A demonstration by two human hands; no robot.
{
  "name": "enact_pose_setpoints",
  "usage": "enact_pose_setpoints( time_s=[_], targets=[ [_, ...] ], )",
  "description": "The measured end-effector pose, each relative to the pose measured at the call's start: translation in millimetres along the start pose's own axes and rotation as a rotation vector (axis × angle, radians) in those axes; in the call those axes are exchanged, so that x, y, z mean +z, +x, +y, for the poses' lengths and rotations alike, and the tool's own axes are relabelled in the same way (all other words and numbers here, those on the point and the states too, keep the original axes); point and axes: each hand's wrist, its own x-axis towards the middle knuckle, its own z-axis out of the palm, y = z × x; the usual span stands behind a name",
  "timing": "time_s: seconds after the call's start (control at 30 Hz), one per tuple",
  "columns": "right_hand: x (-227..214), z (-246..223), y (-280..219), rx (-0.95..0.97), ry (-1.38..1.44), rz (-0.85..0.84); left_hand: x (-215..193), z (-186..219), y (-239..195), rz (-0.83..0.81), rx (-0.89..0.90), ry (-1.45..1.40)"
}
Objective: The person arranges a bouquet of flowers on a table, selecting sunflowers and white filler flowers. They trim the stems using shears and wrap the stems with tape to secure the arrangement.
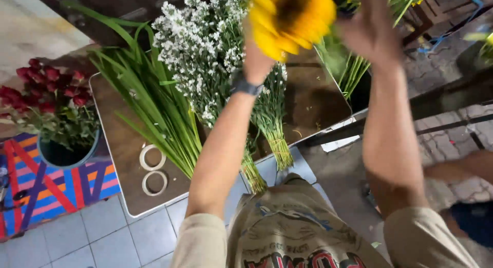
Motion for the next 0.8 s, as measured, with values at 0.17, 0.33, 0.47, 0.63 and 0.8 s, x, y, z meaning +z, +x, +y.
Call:
enact_pose_setpoints(
  time_s=[0.17,0.33,0.47,0.63,0.8],
  targets=[
    [115,227,35,-0.237,-0.42,-0.081,-98,119,16,0.519,-0.385,0.15],
    [170,324,11,-0.188,-0.407,-0.073,-203,185,-59,0.832,-0.328,0.189],
    [167,317,18,-0.292,-0.51,-0.133,-214,214,-189,1.155,-0.403,0.166],
    [173,273,58,-0.412,-0.625,-0.244,-198,223,-329,1.352,-0.689,0.195],
    [217,278,83,-0.685,-0.821,-0.282,-164,233,-367,1.511,-0.719,0.221]
  ],
)
